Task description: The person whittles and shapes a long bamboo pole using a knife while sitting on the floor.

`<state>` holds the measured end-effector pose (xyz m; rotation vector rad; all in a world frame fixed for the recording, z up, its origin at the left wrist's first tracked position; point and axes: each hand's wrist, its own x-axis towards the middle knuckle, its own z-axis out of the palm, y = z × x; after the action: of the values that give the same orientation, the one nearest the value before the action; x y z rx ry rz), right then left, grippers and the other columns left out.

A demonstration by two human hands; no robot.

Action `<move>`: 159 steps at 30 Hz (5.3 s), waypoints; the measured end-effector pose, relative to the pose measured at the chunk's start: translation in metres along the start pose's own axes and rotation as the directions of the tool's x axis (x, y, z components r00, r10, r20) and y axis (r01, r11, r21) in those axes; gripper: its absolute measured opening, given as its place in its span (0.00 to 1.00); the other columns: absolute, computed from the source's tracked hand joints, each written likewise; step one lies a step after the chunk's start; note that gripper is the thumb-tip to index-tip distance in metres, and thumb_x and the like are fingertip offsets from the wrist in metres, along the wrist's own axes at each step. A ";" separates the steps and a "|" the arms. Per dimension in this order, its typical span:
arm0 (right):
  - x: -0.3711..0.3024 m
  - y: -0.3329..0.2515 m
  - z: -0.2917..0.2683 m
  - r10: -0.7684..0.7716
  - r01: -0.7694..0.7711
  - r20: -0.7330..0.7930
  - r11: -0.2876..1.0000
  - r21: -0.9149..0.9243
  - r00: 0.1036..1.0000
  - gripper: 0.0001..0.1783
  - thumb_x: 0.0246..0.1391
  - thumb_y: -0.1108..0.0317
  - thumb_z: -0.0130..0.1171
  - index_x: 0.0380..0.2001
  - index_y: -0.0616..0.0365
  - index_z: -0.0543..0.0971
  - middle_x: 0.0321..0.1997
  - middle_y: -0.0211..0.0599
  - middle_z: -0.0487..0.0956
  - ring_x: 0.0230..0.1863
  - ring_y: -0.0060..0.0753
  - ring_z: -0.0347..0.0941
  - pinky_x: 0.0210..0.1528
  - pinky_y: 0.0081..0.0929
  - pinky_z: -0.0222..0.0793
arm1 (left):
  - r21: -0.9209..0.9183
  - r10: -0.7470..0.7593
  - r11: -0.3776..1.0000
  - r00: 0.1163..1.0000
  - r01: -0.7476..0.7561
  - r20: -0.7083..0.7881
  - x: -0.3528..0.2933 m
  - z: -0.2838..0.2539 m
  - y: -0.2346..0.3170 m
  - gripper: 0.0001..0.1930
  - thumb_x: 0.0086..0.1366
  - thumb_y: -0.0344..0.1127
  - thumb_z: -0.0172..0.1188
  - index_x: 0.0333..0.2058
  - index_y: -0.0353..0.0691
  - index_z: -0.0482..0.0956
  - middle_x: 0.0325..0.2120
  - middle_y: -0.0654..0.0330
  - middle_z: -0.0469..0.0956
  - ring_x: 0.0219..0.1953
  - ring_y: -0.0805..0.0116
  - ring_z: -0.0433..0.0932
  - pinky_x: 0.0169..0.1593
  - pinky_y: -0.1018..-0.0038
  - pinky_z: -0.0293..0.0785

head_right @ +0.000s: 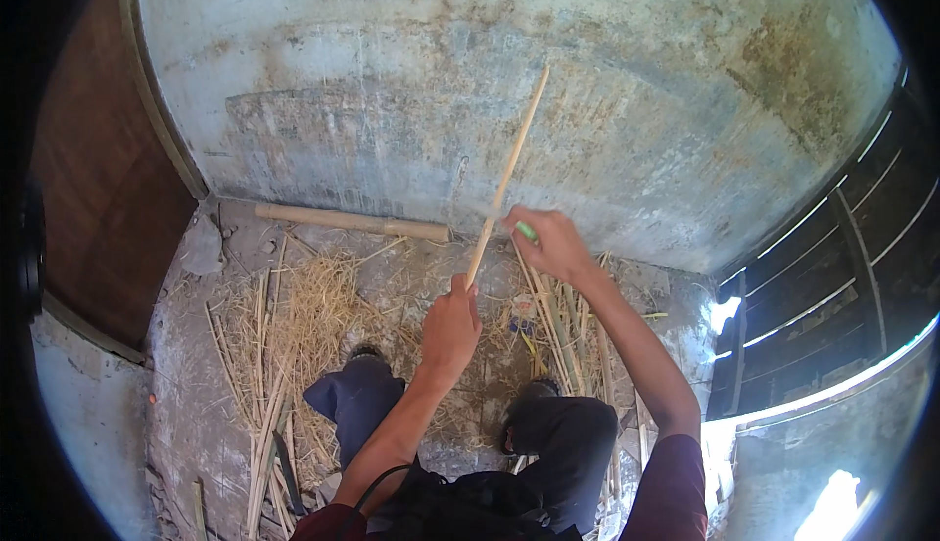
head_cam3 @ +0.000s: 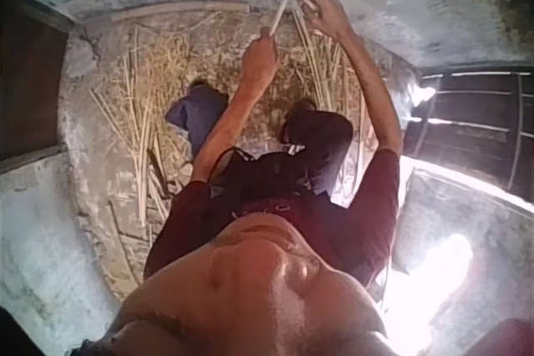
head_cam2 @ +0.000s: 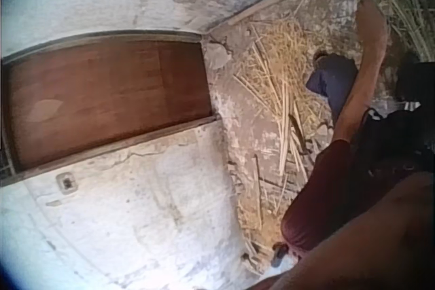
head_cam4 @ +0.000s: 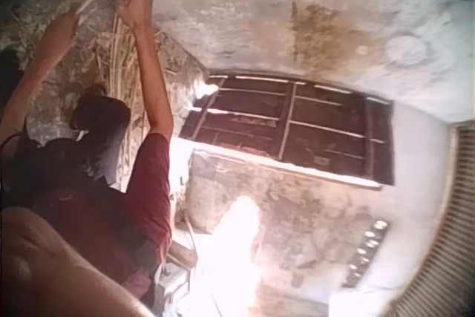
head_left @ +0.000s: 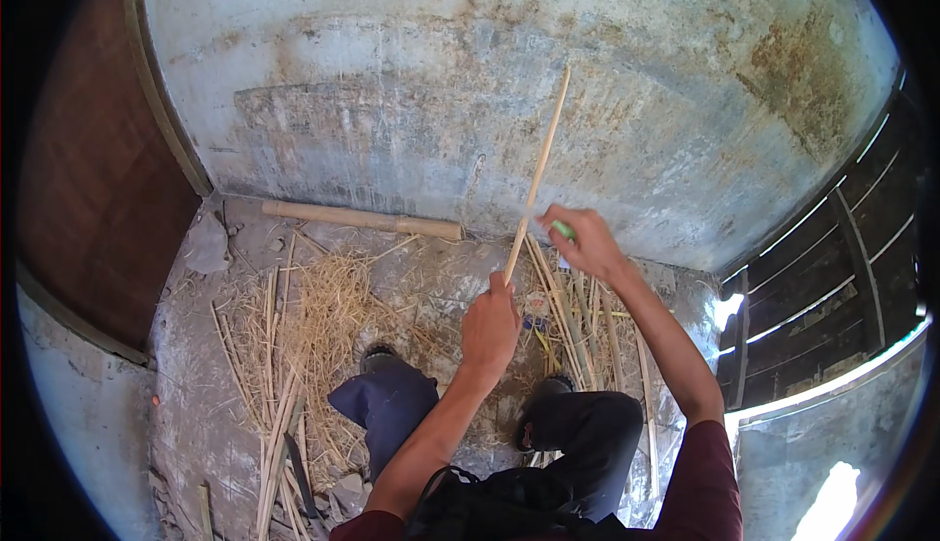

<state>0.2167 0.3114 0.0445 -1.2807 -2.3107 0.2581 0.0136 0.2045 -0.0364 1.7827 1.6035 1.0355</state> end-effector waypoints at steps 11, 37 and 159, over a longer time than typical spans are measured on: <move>0.006 -0.021 0.003 -0.008 0.004 0.076 0.999 0.052 0.997 0.10 0.62 0.72 0.62 0.45 0.55 0.86 0.31 0.44 0.86 0.27 0.51 0.83 0.33 0.42 0.76 | 0.077 -0.036 0.997 0.997 0.032 0.061 0.001 0.000 -0.001 0.10 0.83 0.37 0.51 0.47 0.33 0.70 0.30 0.37 0.85 0.33 0.33 0.87 0.37 0.41 0.83; 0.032 0.054 -0.005 0.017 0.001 -0.091 0.983 0.186 0.996 0.06 0.66 0.69 0.63 0.44 0.57 0.83 0.25 0.39 0.79 0.28 0.29 0.73 0.36 0.34 0.69 | 0.007 0.050 0.999 0.999 -0.050 -0.001 -0.003 0.009 -0.006 0.08 0.81 0.34 0.53 0.50 0.35 0.69 0.28 0.37 0.84 0.32 0.31 0.85 0.34 0.40 0.80; -0.028 0.007 0.049 0.200 -0.224 -0.112 0.933 -0.280 0.973 0.11 0.63 0.64 0.61 0.39 0.59 0.86 0.40 0.58 0.86 0.47 0.66 0.84 0.50 0.59 0.79 | 0.198 0.053 0.978 0.997 -0.062 0.050 -0.014 0.013 0.004 0.10 0.75 0.25 0.52 0.51 0.28 0.66 0.38 0.30 0.85 0.42 0.29 0.87 0.44 0.42 0.84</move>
<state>0.2104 0.2953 -0.0093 -1.6572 -2.1990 -0.0696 0.0265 0.1917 -0.0438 1.9798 1.6879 0.8788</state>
